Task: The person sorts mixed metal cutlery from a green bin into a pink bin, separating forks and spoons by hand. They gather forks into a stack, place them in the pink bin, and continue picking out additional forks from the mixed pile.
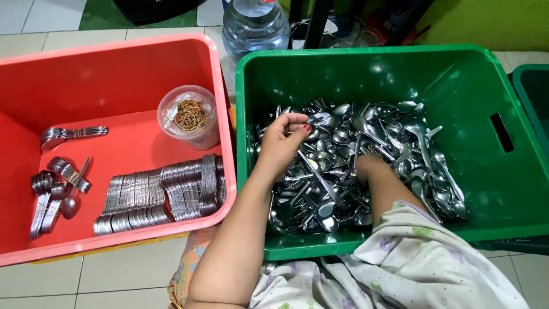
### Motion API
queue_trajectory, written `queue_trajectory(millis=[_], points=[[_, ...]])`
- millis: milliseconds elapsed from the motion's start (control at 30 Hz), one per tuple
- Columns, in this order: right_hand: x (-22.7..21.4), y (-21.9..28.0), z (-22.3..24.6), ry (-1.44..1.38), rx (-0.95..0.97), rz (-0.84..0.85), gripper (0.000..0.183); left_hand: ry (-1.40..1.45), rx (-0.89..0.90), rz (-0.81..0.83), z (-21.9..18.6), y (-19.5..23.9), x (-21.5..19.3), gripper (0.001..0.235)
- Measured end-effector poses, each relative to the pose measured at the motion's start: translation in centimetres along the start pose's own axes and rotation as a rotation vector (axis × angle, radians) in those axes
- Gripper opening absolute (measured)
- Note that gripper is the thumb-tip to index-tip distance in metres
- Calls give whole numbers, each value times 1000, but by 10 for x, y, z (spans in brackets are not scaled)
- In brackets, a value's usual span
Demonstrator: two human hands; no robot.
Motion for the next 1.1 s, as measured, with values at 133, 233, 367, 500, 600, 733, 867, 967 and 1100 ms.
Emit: queue_trajectory(millis=[133,233,367,500,600,733,867,967,1100], points=[[-25,30,40,-90,-61,48,38,-5,-6,4,-4,5,1,25],[-67,47,70,-561,-104,-30,23,-24,-3,0,-8,9,3,26],[-129,82,107,-461,-275,-145,20,-85,1,-31,-6,8,0,26],[-169,124,133,-847,-547,-264,15,-217,4,-39,0,5,5,28],[-185,126,133,-1113,-617,-469,16,-327,-15,-77,3,7,4,34],[-165,106,139,-990,-608,-525,15,-363,-12,-91,8,6,4,34],[-90,46,136,-365,-343,-253,65,-391,-30,-115,5,3,4,34],[-44,3,143,-116,-373,-124,45,-404,-33,-105,4,5,3,34],[-52,35,170,-208,-450,-110,32,-432,-58,-67,4,6,3,35]])
Point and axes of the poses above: each hand's wrist, its own y-axis away from the middle knuckle, its own x-axis out of the palm, z = x × y, the point moved 7 cm from there along -y, towards the middle knuckle, and after that the axes turned 13 degrees about -x, right-handed, at the moved point
